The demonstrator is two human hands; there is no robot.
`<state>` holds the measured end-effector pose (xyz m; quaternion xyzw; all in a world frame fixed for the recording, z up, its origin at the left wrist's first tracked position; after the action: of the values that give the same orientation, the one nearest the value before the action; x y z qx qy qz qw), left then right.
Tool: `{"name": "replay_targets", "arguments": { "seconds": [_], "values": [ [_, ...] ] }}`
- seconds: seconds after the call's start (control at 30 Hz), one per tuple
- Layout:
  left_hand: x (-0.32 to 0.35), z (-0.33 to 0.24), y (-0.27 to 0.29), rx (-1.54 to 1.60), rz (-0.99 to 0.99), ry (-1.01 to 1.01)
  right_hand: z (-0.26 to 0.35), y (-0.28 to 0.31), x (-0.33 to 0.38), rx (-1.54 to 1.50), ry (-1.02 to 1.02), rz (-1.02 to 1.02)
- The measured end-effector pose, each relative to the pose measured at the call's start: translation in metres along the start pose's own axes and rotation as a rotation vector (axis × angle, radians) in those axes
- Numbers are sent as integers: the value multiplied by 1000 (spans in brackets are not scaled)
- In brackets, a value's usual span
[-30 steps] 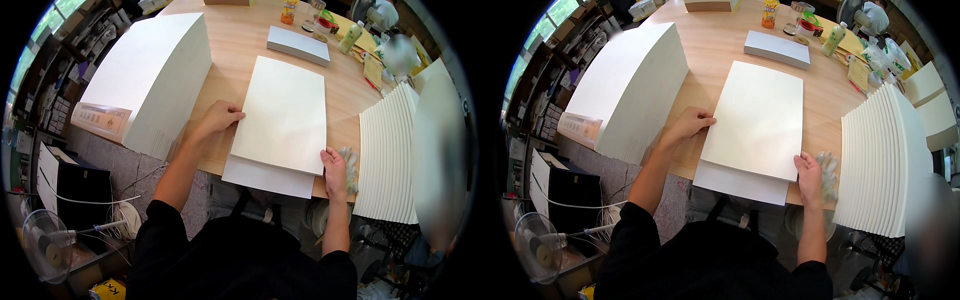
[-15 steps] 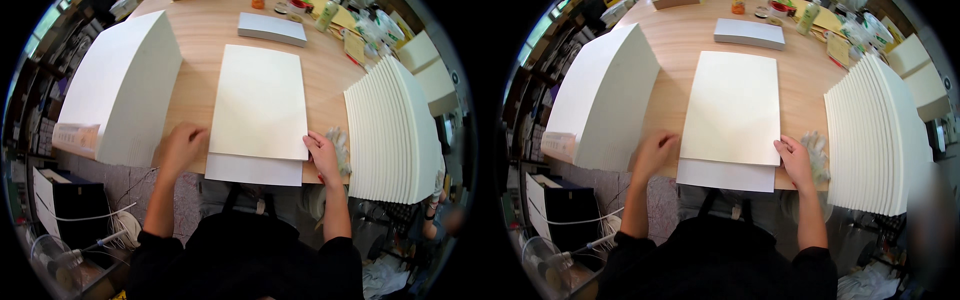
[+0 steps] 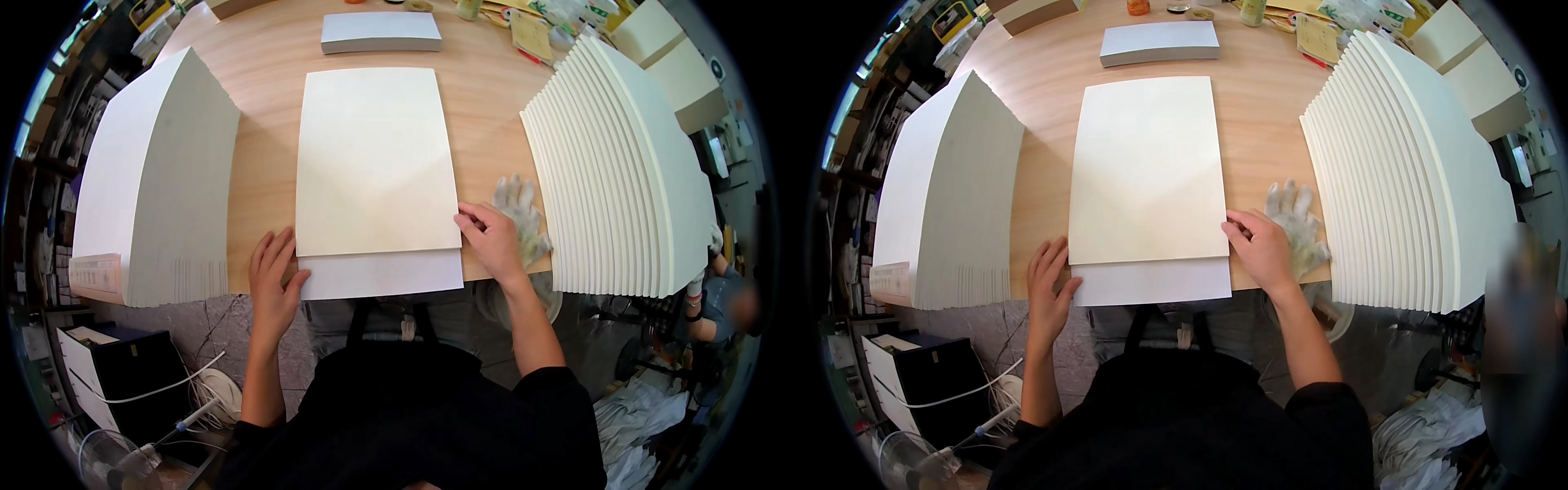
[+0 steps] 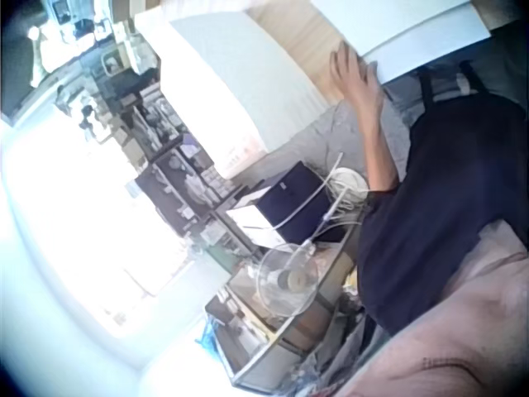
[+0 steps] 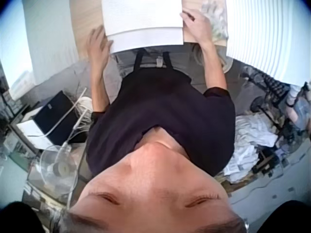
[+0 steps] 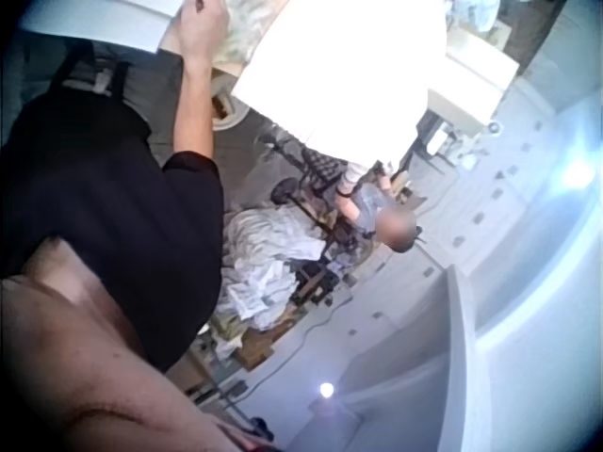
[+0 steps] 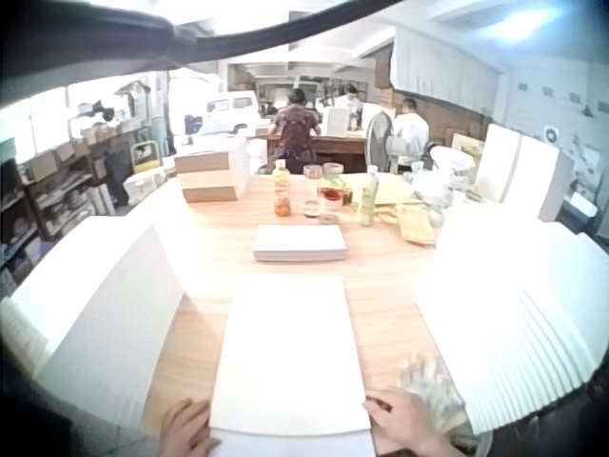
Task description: The person repeatedly places a white cover sheet over a stack of pages, aligns them, and uses a wooden ruler to press the spine. They then lift the assembled unit and place it onto a growing stack. This cycle repeats throughout the clip.
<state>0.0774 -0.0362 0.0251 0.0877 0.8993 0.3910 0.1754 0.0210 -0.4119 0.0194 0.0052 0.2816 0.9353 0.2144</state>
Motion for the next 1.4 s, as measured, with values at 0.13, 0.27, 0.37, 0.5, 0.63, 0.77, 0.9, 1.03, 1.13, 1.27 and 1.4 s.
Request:
{"name": "replay_targets", "arguments": {
  "seconds": [0.13,0.27,0.37,0.5,0.63,0.77,0.9,1.03,1.13,1.27,1.4],
  "values": [
    [1,-2,0,-13,13,-20,0,0,0,6,1,-7],
    [2,-3,0,-7,14,-7,4,2,-1,23,16,-4],
    [2,-4,0,-9,13,0,9,2,1,64,40,-3],
    [0,-6,1,-16,19,-21,-7,-1,1,-22,14,-44],
    [0,-3,5,44,-24,75,10,9,1,225,-44,46],
    [2,-5,0,-8,9,-55,19,3,10,254,-10,127],
    [4,0,-2,-27,1,-55,20,3,15,267,57,74],
    [3,1,-2,-42,5,-46,18,2,16,271,41,66],
    [4,1,-2,-31,5,-45,21,2,15,285,33,78],
    [-1,-10,4,-25,-3,-59,20,4,15,296,5,106],
    [-19,-34,14,129,-33,2,-2,22,16,-119,-121,-12]
  ]
}}
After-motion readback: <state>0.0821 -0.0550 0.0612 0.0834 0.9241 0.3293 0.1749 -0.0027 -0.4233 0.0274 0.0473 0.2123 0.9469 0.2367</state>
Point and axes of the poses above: each hand's wrist, its own x-axis away from the middle knuckle, its own y-axis out of the back of the hand, z = x × y, the point moved 9 cm from there along -x, towards the middle knuckle, and after that the axes turned 5 degrees about -z, right-handed, at the moved point
